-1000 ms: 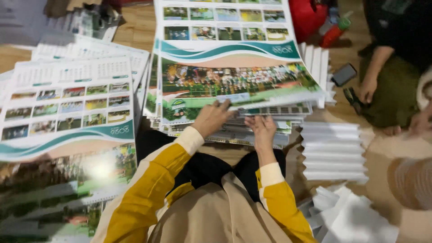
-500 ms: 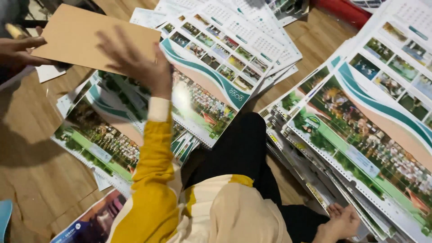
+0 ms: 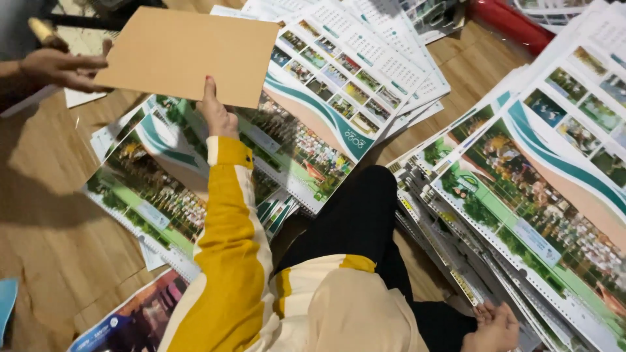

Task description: The person sits on the floor and assembles wall calendars by inserting metal spiral rings into the punched holes of the printed pages. They handle the calendar pages and rings by hand, aligning the holes and twisting the rings to secure the pages together.

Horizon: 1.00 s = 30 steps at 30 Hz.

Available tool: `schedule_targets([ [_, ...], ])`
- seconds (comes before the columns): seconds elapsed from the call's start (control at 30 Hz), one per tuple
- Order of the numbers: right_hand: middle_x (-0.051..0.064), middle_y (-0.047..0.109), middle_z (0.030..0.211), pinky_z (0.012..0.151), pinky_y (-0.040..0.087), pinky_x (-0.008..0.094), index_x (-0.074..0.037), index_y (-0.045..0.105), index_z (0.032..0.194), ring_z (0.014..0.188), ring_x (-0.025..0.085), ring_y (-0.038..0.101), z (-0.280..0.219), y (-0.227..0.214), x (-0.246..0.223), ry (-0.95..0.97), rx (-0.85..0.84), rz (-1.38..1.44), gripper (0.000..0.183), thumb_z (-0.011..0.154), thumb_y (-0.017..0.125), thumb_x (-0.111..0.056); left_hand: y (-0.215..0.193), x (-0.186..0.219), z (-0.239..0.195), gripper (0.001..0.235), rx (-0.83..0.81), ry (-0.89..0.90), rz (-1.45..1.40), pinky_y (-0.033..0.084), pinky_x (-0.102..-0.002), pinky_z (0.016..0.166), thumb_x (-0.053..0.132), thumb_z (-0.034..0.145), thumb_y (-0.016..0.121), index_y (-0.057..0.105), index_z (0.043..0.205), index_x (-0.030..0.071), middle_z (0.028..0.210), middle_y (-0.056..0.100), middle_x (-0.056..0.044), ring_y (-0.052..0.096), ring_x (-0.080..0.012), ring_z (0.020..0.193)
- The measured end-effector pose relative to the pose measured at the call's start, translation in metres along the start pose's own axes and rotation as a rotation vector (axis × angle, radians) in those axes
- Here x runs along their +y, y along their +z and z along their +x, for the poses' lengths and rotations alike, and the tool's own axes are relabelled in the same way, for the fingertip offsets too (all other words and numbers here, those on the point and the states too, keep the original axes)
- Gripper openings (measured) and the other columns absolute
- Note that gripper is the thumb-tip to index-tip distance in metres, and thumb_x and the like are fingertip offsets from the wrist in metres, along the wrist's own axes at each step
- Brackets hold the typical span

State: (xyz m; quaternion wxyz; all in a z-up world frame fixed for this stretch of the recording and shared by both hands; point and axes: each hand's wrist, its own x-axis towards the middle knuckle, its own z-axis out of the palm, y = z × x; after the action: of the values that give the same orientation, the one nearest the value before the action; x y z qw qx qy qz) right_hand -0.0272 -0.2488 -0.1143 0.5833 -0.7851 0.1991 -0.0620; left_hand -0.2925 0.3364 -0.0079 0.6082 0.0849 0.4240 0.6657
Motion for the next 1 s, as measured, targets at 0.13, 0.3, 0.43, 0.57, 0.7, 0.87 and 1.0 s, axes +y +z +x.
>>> schedule_targets([
  [0.13,0.006,0.059,0.075,0.058,0.053,0.024,-0.01,0.054,0.111,0.062,0.014,0.06,0.005,0.001,0.025,0.151,-0.252,0.311,0.024,0.09,0.054,-0.022,0.02,-0.042,-0.066,0.052,-0.23,0.06,-0.056,0.057,-0.042,0.078,0.015,0.069,0.07,0.051,0.116,0.003,0.11,0.062,-0.013,0.063,-0.0249,0.093],
  [0.3,0.019,0.063,0.087,0.061,0.055,0.033,-0.002,0.052,0.115,0.069,0.023,0.064,-0.069,0.014,-0.068,0.145,-0.526,0.467,0.038,0.092,0.046,-0.031,0.037,-0.092,-0.235,0.022,-0.662,-0.126,0.205,0.06,-0.031,0.065,0.017,0.081,0.068,0.056,0.098,0.008,0.089,0.066,-0.007,0.067,-0.0176,0.074],
  [0.43,0.018,0.057,0.104,0.065,0.054,0.034,0.0,0.042,0.123,0.081,0.02,0.059,-0.086,0.01,-0.078,0.029,-0.716,0.644,0.049,0.087,0.049,-0.033,0.002,-0.142,-0.334,0.042,-1.213,-0.363,0.676,0.048,-0.036,0.091,0.028,0.083,0.067,0.049,0.116,0.008,0.11,0.057,-0.009,0.057,-0.018,0.102],
  [0.57,-0.002,0.053,0.085,0.073,0.047,0.021,-0.008,0.054,0.107,0.073,0.008,0.049,-0.099,-0.029,-0.172,0.101,-0.222,0.814,0.022,0.086,0.059,-0.015,-0.022,-0.162,-0.402,0.03,-1.857,-0.488,0.77,0.053,-0.037,0.08,0.019,0.084,0.062,0.054,0.109,0.004,0.097,0.064,-0.011,0.062,-0.0202,0.095],
  [0.7,-0.004,0.048,0.097,0.087,0.042,0.024,-0.012,0.051,0.112,0.088,0.007,0.05,-0.045,-0.089,-0.135,0.076,0.023,0.826,0.024,0.089,0.056,-0.016,-0.009,-0.134,-0.432,0.056,-2.046,-0.583,0.661,0.036,-0.052,0.095,0.018,0.091,0.045,0.019,0.14,0.003,0.124,0.045,-0.028,0.045,-0.0404,0.114],
  [0.87,0.013,0.064,0.099,0.094,0.042,0.046,-0.015,0.039,0.129,0.098,0.028,0.062,0.066,-0.155,-0.015,0.181,0.278,0.877,0.046,0.088,0.061,-0.014,-0.004,-0.148,-0.413,0.036,-2.025,-0.47,1.031,0.046,-0.043,0.087,0.01,0.088,0.048,0.053,0.123,0.007,0.108,0.062,-0.017,0.059,-0.0319,0.102],
  [1.0,0.012,0.061,0.11,0.093,0.043,0.045,-0.016,0.043,0.128,0.101,0.026,0.06,0.094,-0.141,0.0,0.115,0.352,0.809,0.039,0.091,0.057,-0.017,0.003,-0.157,-0.4,0.032,-2.021,-0.414,1.116,0.047,-0.042,0.085,0.01,0.087,0.051,0.057,0.119,0.007,0.104,0.064,-0.019,0.06,-0.0326,0.1],
])
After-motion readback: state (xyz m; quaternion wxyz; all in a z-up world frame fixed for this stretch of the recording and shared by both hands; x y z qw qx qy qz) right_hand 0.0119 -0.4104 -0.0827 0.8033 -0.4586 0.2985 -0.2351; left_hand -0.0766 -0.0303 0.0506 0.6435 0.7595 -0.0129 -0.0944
